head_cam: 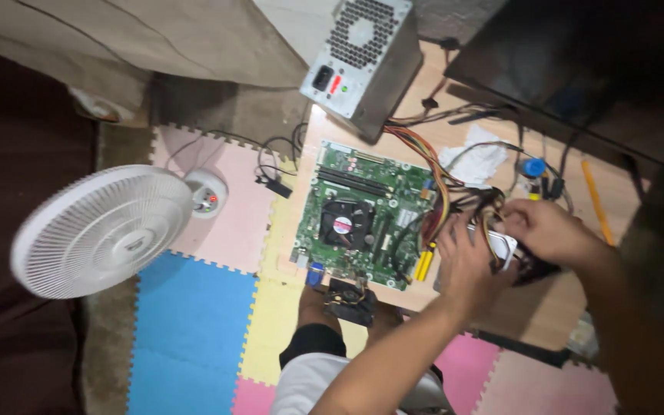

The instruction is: Assembling or testing computer components including a motherboard, power supply unit, and hard drive.

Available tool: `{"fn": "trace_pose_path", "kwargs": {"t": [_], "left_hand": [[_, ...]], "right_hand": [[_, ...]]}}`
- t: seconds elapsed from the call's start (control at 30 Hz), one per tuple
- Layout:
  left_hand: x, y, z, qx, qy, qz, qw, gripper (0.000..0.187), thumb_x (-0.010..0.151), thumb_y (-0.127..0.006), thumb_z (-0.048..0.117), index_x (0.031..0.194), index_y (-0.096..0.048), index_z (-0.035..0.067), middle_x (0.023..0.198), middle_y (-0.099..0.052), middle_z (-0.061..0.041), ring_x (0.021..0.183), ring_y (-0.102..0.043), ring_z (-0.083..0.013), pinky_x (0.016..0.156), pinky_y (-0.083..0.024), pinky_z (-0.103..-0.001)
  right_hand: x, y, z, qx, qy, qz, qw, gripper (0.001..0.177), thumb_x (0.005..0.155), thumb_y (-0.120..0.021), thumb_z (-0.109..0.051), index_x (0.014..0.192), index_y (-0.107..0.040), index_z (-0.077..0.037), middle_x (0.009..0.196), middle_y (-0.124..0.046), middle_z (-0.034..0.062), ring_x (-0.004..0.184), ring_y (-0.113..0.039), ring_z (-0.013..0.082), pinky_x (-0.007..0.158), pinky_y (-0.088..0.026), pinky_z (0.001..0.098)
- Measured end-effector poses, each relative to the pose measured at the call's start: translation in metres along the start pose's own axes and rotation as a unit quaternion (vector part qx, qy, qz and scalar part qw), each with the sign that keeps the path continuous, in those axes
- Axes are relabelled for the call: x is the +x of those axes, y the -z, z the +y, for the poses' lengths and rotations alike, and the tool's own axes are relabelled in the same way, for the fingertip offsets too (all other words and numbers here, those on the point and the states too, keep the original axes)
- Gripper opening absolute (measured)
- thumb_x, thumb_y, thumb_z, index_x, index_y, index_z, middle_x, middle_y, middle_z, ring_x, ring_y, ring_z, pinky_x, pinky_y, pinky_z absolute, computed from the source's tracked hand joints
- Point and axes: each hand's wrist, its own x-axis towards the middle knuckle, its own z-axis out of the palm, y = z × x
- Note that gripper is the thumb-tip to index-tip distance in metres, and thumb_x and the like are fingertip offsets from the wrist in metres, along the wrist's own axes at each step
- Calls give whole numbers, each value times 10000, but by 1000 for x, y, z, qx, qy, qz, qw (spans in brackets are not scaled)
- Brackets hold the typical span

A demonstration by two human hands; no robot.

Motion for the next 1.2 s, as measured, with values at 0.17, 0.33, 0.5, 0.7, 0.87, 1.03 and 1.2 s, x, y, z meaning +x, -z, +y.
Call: {"fn": "trace_pose_path", "kwargs": {"t": [0.17, 0.33, 0.5, 0.7, 0.87, 1.03, 1.2], "left_hand": [[6, 7, 7, -11, 7, 1, 1000, 951, 700, -855, 335, 1485, -453, -19, 1522, -400, -235, 1364, -357, -490, 1144, -298, -619], [13, 5, 9, 3, 23, 8, 1000, 924, 647, -859, 363, 1427, -485, 37, 1433, -451, -217, 1350, -383, -462, 1130, -296, -643], [1, -1, 0, 33, 8, 3, 999, 905, 744, -834, 333, 1509, -446, 42, 1475, -418, -267, 1352, -369, -465, 1102, -282, -641], [-4, -3, -4, 75, -38, 9, 996, 804, 782, -788, 264, 1464, -458, -5, 1487, -390, -290, 1375, -342, -472, 1141, -276, -616], [-29, 28, 2, 10, -101, 14, 995, 633, 876, -741, 148, 1461, -521, 52, 1501, -433, -213, 1420, -398, -424, 1211, -326, -534], [25, 101, 12, -31, -36, 200, 979, 601, 891, -728, 132, 1390, -454, -62, 1410, -460, -330, 1327, -434, -491, 1156, -304, -572], [56, 109, -15, -196, 239, -65, 949, 402, 891, -676, 129, 1270, -658, -5, 880, -716, -77, 789, -710, -202, 788, -570, -367]], "right_hand": [[-11, -3, -48, -182, -8, 34, 983, 189, 924, -691, -195, 935, -653, -10, 735, -648, 152, 689, -615, 284, 657, -506, 424], [-18, -7, -58, -263, 85, 119, 954, 166, 926, -660, -167, 959, -635, -6, 893, -674, 209, 862, -646, 404, 730, -498, 485], [-25, 24, -76, -127, 44, 103, 986, 251, 913, -661, -192, 1103, -698, -32, 957, -716, 177, 811, -694, 330, 725, -552, 429], [-17, 29, -104, 10, 75, 285, 955, 206, 1056, -622, -126, 1222, -689, -23, 989, -706, 117, 832, -662, 165, 721, -520, 299], [-15, 39, -143, 260, 84, 258, 927, 178, 1076, -592, -116, 1222, -665, -45, 953, -694, 39, 793, -629, 92, 691, -519, 242], [-13, 28, -159, 306, 140, 187, 923, 152, 1031, -562, -47, 1155, -650, -36, 973, -701, 58, 825, -652, 112, 742, -560, 257], [-20, 16, -145, 259, 267, 114, 921, 224, 951, -483, 81, 1056, -669, 15, 1225, -675, 148, 1145, -671, 199, 1026, -536, 320]]}}
